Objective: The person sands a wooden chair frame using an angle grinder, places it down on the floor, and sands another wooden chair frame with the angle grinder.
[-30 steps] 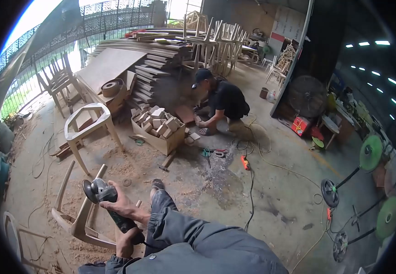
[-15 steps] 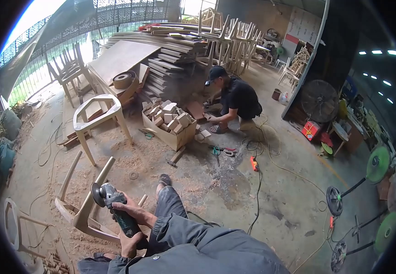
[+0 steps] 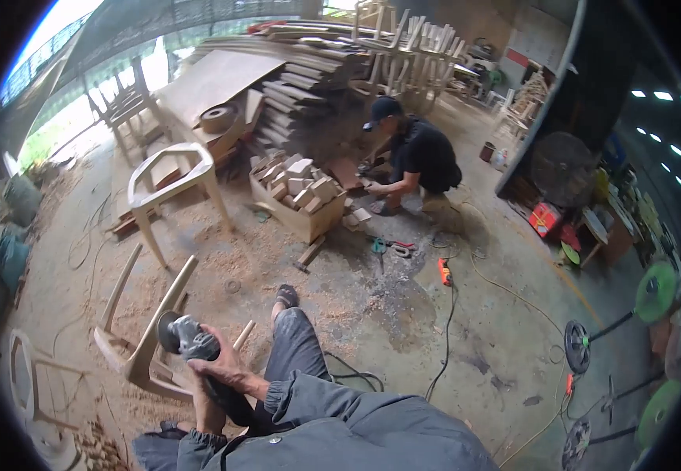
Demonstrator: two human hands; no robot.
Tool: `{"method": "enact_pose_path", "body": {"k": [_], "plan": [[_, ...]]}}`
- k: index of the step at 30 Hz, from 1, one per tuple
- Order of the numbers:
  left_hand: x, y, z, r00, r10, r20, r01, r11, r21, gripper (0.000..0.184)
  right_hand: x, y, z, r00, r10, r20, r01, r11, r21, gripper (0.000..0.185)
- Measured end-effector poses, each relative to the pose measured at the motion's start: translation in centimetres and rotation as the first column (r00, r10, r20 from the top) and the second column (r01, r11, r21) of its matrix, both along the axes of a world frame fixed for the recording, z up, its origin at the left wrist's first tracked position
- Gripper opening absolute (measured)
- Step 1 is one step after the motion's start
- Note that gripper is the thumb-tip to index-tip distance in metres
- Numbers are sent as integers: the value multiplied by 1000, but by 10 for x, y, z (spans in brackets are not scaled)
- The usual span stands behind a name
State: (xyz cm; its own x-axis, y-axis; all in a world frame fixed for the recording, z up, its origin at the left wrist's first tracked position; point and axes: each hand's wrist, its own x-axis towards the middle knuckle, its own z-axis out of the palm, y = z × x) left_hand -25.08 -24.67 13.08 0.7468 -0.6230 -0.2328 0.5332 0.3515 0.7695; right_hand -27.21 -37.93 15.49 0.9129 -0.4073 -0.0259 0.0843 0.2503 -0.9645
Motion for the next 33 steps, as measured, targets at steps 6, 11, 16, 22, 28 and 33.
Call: {"method": "enact_pose_path", "body": {"k": [6, 11, 16, 22, 28, 33], "plan": [[-5, -4, -19, 987, 143, 80, -152, 981, 121, 44, 3, 2, -7, 988, -35, -150, 35, 999, -6, 84], [-10, 0, 2, 965, 248, 87, -258, 958, 127, 62, 7, 17, -6, 1000, -9, -10, 10, 992, 124, 88], [-13, 3, 2, 963, 262, 61, -268, 954, 135, 63, 6, 18, -19, 1000, 16, 6, -17, 994, 112, 86], [-7, 6, -2, 958, 287, 18, -285, 937, 200, 69, 13, 23, -26, 1000, -11, -19, 13, 994, 105, 87], [6, 20, -14, 971, 238, -8, -232, 952, 201, 51, 14, 0, -33, 978, 208, -18, -153, 771, 618, 64], [102, 106, -101, 663, 721, 201, -736, 580, 348, 17, 11, -33, -47, 993, 114, 27, -93, 623, 777, 71]]}}
